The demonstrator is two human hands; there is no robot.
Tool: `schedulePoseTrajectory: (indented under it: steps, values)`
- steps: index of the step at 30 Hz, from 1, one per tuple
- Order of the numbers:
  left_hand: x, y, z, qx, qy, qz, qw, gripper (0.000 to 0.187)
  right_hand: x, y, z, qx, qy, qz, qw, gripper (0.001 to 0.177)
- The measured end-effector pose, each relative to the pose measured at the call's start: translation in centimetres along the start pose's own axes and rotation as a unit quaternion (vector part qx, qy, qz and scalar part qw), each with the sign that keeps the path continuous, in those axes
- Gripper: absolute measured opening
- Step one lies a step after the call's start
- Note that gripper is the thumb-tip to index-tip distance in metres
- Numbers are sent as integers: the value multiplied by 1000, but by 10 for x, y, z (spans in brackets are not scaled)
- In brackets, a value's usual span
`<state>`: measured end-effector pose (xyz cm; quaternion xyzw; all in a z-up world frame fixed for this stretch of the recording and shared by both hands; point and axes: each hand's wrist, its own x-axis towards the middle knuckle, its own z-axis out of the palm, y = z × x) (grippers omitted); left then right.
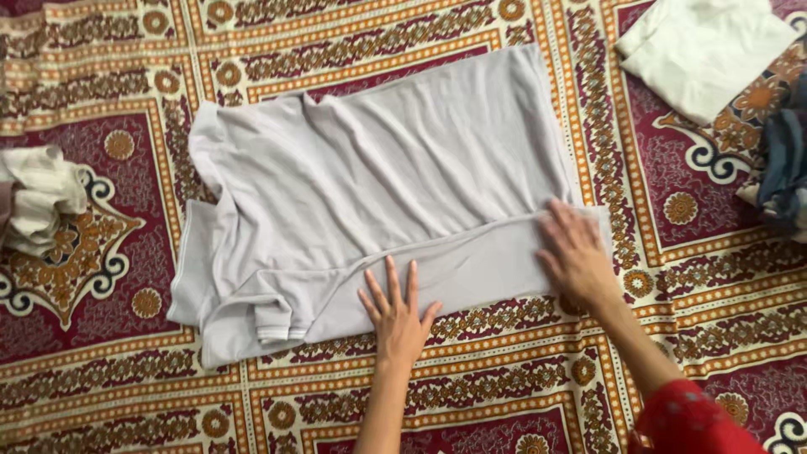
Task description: The person folds several pieces of clothing, including a white shirt, a grey shirt, and a striped shirt, on a patterned rug. Each item is smoothed out, folded into a neat rectangle, and placed in a growing stack.
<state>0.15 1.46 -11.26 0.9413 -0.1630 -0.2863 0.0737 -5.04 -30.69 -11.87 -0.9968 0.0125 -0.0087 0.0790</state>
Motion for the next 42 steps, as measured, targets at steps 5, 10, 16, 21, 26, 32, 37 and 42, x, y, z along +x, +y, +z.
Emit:
schedulePoseTrajectory:
  steps: [5,10,16,21,26,32,37,42]
  values:
    - [19,16,26,180,113,134,968,81,-7,42,-10,194,70,278,938,47]
    - [47,41,57,102,103,204,968,74,29,49,3,291,-9,389,874,57]
    - [46,49,44,120,207,200,950,73,41,39,-19,299,-52,347,887,34]
    - [45,60,22,107,128,167,972,82,33,40,-37,96,1,378,921,40]
    - [42,65,7,103,36,132,985,88,7,-3,-6,-318,-114,-22,941,56]
    - [43,67,5,108,34,133,985,86,-39,9,10,35,-71,153,985,66]
    - [43,67,9,101,15,126,987,86,-72,51,-6,313,137,313,886,40]
    - [44,65,13,113,33,135,984,88,-59,46,-22,422,88,293,854,18]
